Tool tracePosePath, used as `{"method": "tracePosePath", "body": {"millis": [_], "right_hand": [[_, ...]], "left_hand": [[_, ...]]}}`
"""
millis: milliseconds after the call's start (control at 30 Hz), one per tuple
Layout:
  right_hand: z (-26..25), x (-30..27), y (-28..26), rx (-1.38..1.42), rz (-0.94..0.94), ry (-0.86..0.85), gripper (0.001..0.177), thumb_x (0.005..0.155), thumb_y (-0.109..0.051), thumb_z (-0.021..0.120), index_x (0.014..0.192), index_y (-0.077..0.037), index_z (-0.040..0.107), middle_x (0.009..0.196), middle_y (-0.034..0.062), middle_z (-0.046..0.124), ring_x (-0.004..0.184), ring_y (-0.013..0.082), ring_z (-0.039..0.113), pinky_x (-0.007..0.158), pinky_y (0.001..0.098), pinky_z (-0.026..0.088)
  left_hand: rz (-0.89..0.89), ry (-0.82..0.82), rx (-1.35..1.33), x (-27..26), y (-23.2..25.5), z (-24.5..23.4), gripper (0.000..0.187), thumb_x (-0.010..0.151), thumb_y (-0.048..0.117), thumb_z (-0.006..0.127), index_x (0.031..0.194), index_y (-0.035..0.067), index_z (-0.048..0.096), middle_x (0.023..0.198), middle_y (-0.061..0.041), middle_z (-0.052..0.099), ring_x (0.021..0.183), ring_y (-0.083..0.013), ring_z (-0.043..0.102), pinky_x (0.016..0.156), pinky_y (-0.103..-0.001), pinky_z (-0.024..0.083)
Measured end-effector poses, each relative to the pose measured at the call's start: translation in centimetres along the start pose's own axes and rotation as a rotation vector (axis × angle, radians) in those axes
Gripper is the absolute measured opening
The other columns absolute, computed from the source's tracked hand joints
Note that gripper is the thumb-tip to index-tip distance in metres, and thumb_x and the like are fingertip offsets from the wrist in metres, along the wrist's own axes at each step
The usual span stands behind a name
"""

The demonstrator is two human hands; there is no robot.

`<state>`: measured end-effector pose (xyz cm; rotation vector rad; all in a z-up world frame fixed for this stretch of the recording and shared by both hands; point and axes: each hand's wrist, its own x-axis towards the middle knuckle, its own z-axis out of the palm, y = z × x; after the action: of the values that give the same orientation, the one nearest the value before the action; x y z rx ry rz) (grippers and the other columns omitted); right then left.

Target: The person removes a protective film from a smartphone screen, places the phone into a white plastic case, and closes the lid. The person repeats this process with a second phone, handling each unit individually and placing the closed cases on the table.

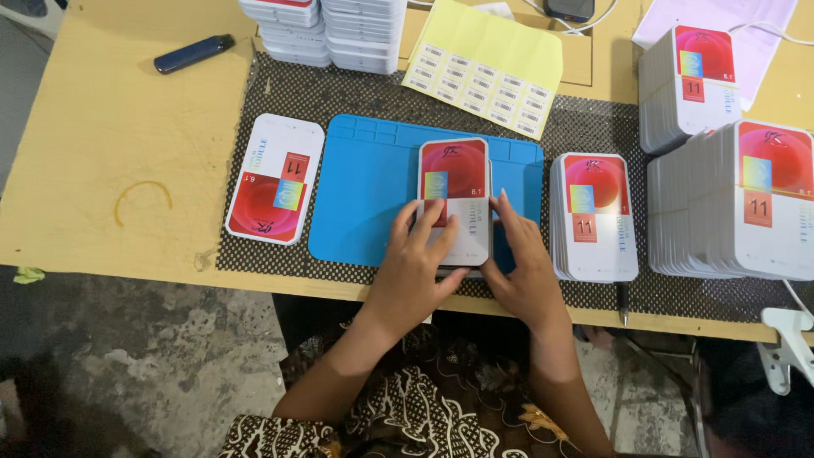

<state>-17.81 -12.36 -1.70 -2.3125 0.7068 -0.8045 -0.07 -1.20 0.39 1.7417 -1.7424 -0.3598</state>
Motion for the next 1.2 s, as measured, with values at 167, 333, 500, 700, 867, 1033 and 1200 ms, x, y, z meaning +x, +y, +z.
{"method": "tracePosePath", "body": {"millis": [167,333,500,700,867,1033,1200], "right_hand": [[-0.6,-0.4,-0.1,-0.016,-0.027,-0.037,0.079,0.076,0.008,0.061,0.152,-0.010,0.051,0.158,0.0171,0.049,0.131,0.0405,0.057,0.107,0.0531,0.048],[-1.2,-1.4,-0.4,-0.051,-0.046,-0.103,0.082,0.074,0.009,0.059,0.153,-0.008,0.047,0.161,0.0223,0.044,0.133,0.0462,0.054,0.106,0.0576,0.048],[-0.9,-2.3,0.1,-0.131,-0.039,-0.153,0.071,0.082,-0.008,0.070,0.150,-0.006,0.051,0.162,0.0212,0.043,0.141,0.0481,0.047,0.108,0.0545,0.046],[-0.8,-2.1,-2.6,-0.383,-0.004,-0.196,0.061,0.090,-0.013,0.065,0.148,0.003,0.053,0.162,0.0212,0.043,0.148,0.0495,0.035,0.107,0.0474,0.049],[-1.9,-1.4,-2.7,-0.554,0.041,-0.307,0.060,0.090,-0.028,0.067,0.146,-0.008,0.059,0.160,0.0110,0.050,0.152,0.0439,0.035,0.119,0.0485,0.036],[-2.6,1.5,-0.7,-0.496,0.081,-0.312,0.047,0.096,-0.032,0.064,0.140,-0.016,0.067,0.142,0.0038,0.066,0.143,0.0300,0.051,0.121,0.0401,0.035],[0.4,3.0,-1.7,-0.569,-0.024,-0.190,0.050,0.093,-0.011,0.057,0.140,0.005,0.062,0.150,0.0229,0.058,0.131,0.0423,0.058,0.109,0.0469,0.046]], "left_hand": [[0.004,-0.038,-0.059,-0.4,-0.5,0.3,0.044,0.096,0.014,0.072,0.135,-0.003,0.061,0.150,-0.023,0.045,0.146,-0.0558,0.032,0.115,-0.064,0.045],[-0.019,-0.123,-0.066,-0.6,-0.8,-0.5,0.038,0.095,0.011,0.072,0.131,0.000,0.065,0.148,-0.017,0.050,0.147,-0.0501,0.035,0.116,-0.055,0.049],[0.028,-0.147,0.000,-0.3,-0.3,-1.0,0.032,0.096,0.011,0.073,0.124,-0.003,0.067,0.144,-0.019,0.054,0.146,-0.0487,0.038,0.117,-0.053,0.049],[0.156,-0.137,0.323,-0.2,0.5,-2.1,0.029,0.094,0.020,0.077,0.117,0.003,0.071,0.130,-0.013,0.062,0.137,-0.0331,0.054,0.122,-0.051,0.045],[0.139,-0.185,0.235,0.6,-1.3,-1.7,0.049,0.082,0.026,0.088,0.122,0.006,0.069,0.130,-0.013,0.059,0.128,-0.0387,0.056,0.096,-0.041,0.062],[0.063,-0.189,0.289,2.0,-1.7,-1.4,0.101,0.065,0.040,0.097,0.145,0.000,0.052,0.149,-0.029,0.041,0.127,-0.0433,0.052,0.085,-0.050,0.066],[0.053,-0.235,0.381,2.7,-1.2,-2.1,0.094,0.065,0.045,0.097,0.137,-0.002,0.057,0.144,-0.031,0.047,0.142,-0.0548,0.041,0.119,-0.059,0.039]]}}
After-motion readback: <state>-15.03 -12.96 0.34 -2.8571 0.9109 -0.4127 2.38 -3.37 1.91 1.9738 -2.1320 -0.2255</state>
